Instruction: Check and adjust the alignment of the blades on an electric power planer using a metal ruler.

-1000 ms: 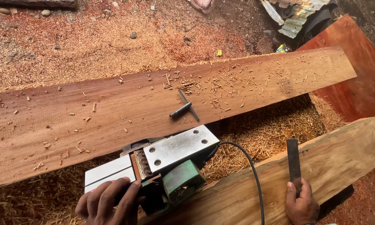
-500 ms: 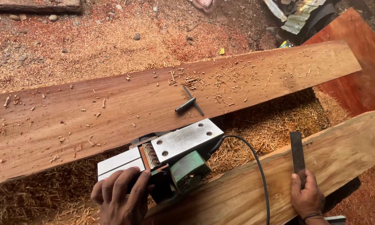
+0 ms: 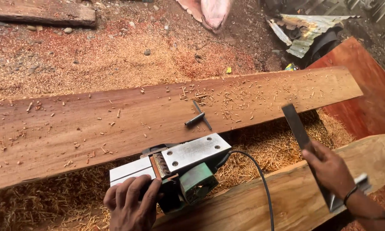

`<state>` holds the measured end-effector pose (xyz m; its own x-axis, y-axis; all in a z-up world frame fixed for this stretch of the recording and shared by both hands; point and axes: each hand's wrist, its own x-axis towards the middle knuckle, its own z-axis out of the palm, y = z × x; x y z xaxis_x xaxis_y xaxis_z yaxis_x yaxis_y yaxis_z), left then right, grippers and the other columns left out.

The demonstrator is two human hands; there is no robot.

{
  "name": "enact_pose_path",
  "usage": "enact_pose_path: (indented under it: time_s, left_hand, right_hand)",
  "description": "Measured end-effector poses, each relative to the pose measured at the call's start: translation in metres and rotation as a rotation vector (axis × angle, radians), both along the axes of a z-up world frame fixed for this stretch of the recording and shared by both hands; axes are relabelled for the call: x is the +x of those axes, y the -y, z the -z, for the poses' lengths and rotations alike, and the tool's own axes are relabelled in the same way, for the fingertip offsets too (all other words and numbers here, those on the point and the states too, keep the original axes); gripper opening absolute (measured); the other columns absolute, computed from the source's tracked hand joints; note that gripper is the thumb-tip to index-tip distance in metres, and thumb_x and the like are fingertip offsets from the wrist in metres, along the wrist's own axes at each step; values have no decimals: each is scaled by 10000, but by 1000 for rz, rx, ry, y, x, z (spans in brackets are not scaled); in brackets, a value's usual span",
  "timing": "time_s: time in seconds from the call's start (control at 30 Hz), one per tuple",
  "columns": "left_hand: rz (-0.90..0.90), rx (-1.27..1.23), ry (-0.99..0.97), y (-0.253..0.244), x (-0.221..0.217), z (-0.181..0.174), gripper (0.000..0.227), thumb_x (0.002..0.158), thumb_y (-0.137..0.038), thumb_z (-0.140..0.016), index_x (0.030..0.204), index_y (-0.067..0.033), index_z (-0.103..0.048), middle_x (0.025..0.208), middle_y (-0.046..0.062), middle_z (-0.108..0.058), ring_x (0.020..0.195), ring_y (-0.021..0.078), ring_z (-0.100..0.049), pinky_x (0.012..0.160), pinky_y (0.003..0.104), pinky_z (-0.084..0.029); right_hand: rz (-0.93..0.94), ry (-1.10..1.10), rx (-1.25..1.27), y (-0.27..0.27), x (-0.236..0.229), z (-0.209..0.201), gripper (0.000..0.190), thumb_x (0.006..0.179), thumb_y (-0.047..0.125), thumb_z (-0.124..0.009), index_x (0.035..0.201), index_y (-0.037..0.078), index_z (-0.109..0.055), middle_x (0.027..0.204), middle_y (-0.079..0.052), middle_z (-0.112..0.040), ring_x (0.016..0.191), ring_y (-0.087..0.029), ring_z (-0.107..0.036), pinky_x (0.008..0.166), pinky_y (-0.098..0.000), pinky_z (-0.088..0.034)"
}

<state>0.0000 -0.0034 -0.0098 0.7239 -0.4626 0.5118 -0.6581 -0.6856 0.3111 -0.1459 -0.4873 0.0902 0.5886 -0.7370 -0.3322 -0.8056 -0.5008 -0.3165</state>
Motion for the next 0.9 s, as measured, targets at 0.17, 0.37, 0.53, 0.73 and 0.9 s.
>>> enact_pose_path:
  time_s: [0.17, 0.37, 0.53, 0.73, 0.9]
  left_hand:
    - [-17, 14, -33, -2, -2, -8, 374, 833, -234, -757, 1192, -283, -663, 1217, -43, -571, 1148, 171, -481, 1094, 450, -222]
    - [-28, 31, -57, -3, -6, 1, 430, 840, -264, -741, 1254, -310, -633, 1252, -57, -555, 1177, 169, -476, 1137, 505, -159]
    - [-68, 40, -117, 4, -5, -16, 424, 801, -335, -772, 1209, -314, -657, 1228, -63, -567, 1173, 161, -490, 1148, 526, -159]
    - [-2, 51, -159, -2, -2, -44, 412, 829, -227, -676, 1241, -202, -658, 1224, 27, -584, 1144, 219, -534, 1138, 508, -143]
    - [-39, -21, -117, 8, 2, -44, 217, 912, -175, -740, 1124, -218, -720, 1164, 9, -554, 1118, 178, -562, 1172, 452, -96]
  right_hand:
    - [-409, 235, -3, -45, 89, -37, 545, 895, 158, -699, 1435, 141, -623, 845, -64, -702, 592, -186, -559, 506, -321, -427]
    - [-957, 393, 218, -105, 167, -42, 491, 863, 66, -698, 1346, 118, -622, 839, -16, -727, 520, -104, -567, 432, -225, -468]
    - [-1178, 398, 131, -142, 199, -41, 454, 880, 93, -693, 1328, 77, -623, 954, -30, -777, 645, -163, -685, 580, -296, -540]
    - [-1166, 247, 365, -176, 209, -11, 457, 881, 72, -681, 1332, 133, -640, 920, -11, -774, 585, -145, -644, 531, -292, -525]
    - [-1259, 140, 231, -180, 207, 7, 428, 877, 88, -681, 1301, 149, -680, 852, -38, -757, 537, -209, -655, 517, -360, -563]
